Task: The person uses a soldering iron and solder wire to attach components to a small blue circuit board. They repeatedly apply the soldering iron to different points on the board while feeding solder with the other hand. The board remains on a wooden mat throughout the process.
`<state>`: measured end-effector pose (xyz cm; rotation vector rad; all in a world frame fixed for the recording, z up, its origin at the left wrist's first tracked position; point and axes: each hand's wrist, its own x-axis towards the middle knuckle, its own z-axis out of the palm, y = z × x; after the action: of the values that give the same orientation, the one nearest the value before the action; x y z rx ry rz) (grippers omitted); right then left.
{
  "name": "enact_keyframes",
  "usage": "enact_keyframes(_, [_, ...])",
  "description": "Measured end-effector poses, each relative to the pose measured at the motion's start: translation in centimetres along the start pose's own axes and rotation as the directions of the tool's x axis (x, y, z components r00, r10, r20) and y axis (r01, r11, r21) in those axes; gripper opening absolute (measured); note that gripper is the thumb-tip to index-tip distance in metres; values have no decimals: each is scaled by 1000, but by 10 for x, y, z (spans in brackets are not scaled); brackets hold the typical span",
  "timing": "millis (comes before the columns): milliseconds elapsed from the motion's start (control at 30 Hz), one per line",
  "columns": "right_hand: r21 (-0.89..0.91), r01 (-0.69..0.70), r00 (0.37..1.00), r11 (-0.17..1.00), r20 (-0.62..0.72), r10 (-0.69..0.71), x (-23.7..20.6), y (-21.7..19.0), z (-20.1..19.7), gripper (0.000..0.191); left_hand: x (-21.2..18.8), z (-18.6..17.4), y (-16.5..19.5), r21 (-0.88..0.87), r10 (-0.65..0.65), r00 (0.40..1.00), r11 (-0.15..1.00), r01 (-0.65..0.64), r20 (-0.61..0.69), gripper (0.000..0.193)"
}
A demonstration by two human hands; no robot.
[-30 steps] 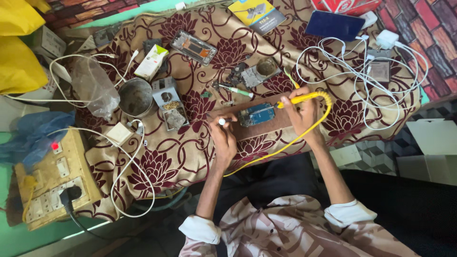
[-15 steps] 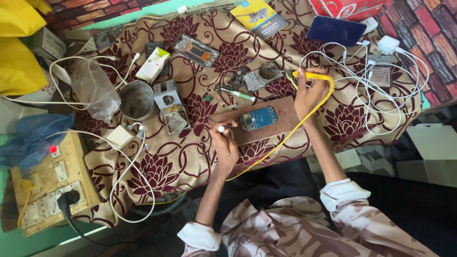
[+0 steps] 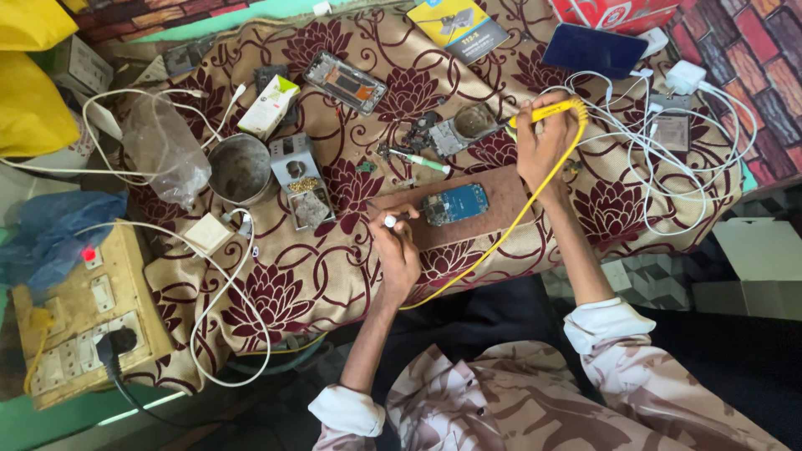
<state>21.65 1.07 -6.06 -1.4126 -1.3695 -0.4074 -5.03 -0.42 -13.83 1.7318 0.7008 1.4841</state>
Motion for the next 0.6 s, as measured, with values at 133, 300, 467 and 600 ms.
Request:
enact_keyframes(133, [-20, -12, 1000, 1000, 0, 12, 5, -3, -3, 13, 2, 0, 2, -4, -23, 1000, 1000, 23, -3, 17])
enact_keyframes(300, [-136, -20, 1000, 990, 19, 23, 6, -9, 2, 17, 1, 0, 3, 19, 0, 1000, 1000, 0, -9, 17])
enact_keyframes(467, [-70, -69, 996, 995, 43, 72, 1, -11, 8, 21, 0, 1, 3, -17, -44, 999, 999, 44, 5, 21])
enact_keyframes(600, [245, -187, 982, 951, 7, 191, -3, -5, 10, 19, 1, 2, 3, 23, -76, 997, 997, 76, -6, 14])
